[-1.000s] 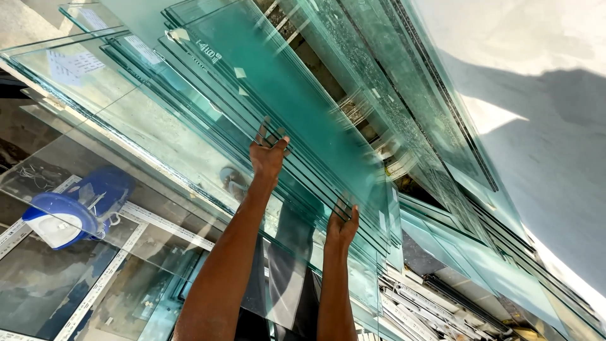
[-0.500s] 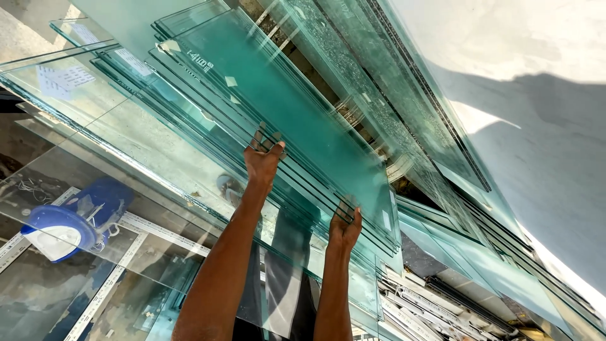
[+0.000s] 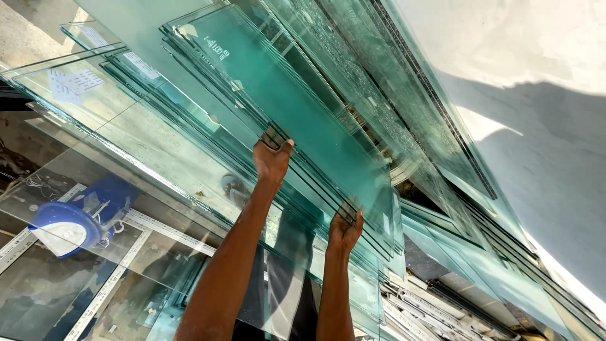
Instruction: Organizing and flipping through large glass sheets in a workshop environment.
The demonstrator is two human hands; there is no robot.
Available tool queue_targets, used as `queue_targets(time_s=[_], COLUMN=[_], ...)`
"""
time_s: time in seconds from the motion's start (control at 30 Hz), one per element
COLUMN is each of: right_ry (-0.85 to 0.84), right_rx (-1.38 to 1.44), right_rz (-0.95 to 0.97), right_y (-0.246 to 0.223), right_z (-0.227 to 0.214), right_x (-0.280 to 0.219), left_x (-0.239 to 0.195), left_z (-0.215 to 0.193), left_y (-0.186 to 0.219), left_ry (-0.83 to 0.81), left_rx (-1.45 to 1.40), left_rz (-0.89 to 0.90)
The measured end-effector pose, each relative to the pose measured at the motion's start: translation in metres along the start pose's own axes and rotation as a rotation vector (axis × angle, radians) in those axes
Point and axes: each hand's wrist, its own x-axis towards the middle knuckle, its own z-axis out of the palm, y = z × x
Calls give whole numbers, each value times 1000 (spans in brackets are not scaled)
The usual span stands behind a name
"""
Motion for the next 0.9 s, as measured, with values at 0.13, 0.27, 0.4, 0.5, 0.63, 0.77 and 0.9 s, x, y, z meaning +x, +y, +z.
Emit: queue_targets(time_s=[0.13,0.27,0.4,0.5,0.63,0.77,0.9], right_ry=[-27,51,151,116,134,114,107], right_rx=[8,-30,-73,-120,-43,-169,-193], right_rz=[11,34,8,11,36,-5,24], right_y=[-10,-8,-11,-13,-24,-25,-42], right_z=[-6,5,7,15,0,18,24], right_x=[7,6,1,-2,15,15,15], left_x=[-3,8,12,14,11,19,5], left_z=[0,-5,-10,-8,-8,2,9], left_y=[12,3,6,13,7,8,15], left_ry=[-4,-6,-153,-245,-299,-298,-294], left_rx=[167,249,-4,-70,-104,-116,-180], left_rz=[8,81,-143,-218,-192,-167,-163])
